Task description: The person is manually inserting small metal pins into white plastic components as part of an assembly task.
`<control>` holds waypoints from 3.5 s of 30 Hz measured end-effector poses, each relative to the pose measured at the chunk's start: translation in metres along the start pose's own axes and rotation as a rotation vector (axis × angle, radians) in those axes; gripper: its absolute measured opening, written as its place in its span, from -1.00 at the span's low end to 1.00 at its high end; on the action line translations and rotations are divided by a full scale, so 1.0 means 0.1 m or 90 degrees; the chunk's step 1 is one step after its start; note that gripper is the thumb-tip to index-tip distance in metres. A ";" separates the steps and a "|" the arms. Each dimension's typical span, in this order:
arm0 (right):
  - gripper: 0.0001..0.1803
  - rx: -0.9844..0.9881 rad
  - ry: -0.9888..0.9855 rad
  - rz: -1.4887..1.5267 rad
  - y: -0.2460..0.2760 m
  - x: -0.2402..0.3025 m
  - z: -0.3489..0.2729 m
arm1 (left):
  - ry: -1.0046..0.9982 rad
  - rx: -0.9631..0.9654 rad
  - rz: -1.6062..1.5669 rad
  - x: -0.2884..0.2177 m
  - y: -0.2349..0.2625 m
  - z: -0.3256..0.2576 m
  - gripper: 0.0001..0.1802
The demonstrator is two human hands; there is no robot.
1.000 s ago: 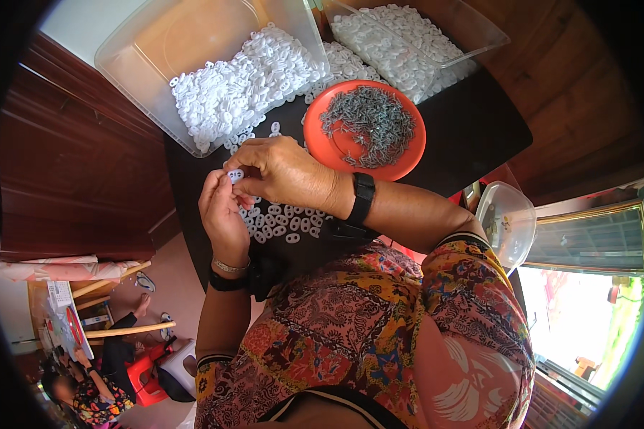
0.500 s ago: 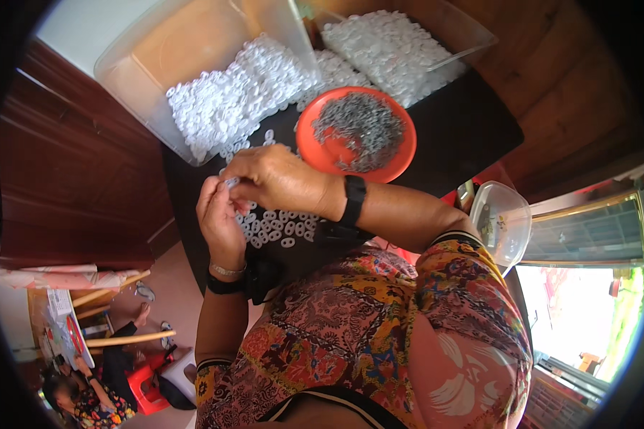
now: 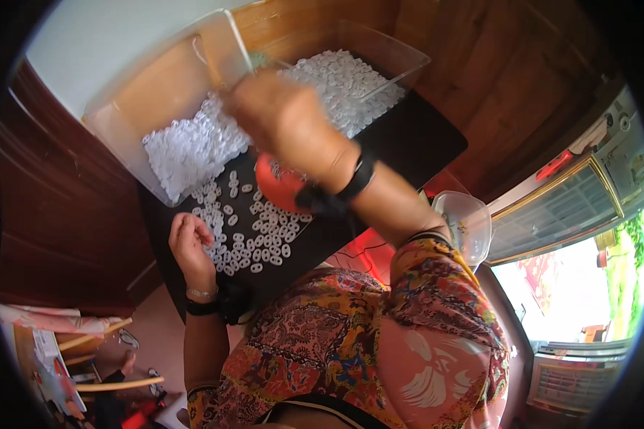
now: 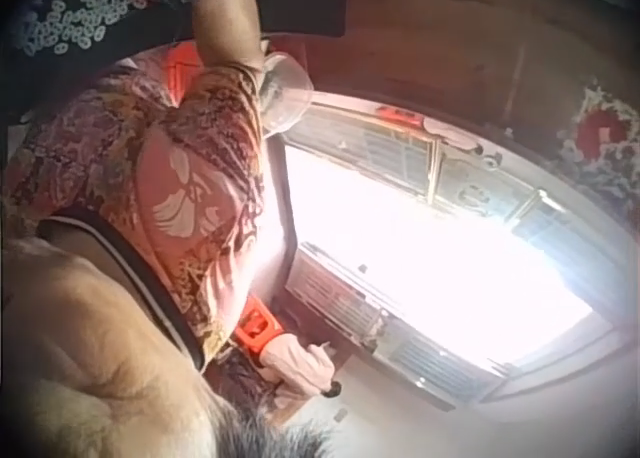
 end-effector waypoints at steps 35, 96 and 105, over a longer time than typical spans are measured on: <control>-0.82 0.633 -0.298 0.145 -1.87 -0.30 -0.74 | 0.037 -0.007 -0.028 0.14 0.09 0.17 -0.77; -0.88 0.657 -0.311 0.146 -0.39 -0.43 -1.05 | 0.106 0.069 -0.057 0.07 0.04 0.10 -0.84; -0.88 0.701 -0.233 0.151 -0.44 -0.36 -1.18 | 0.107 0.071 -0.058 0.04 0.02 0.09 -0.85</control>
Point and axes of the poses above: each hand's wrist, its own z-axis towards the middle knuckle, its own y-axis out of the back of the hand, x = y × z, the point moved 3 cm from there along z, towards the middle knuckle, and after that the axes turned 11 degrees about z, right-handed, at the moved point
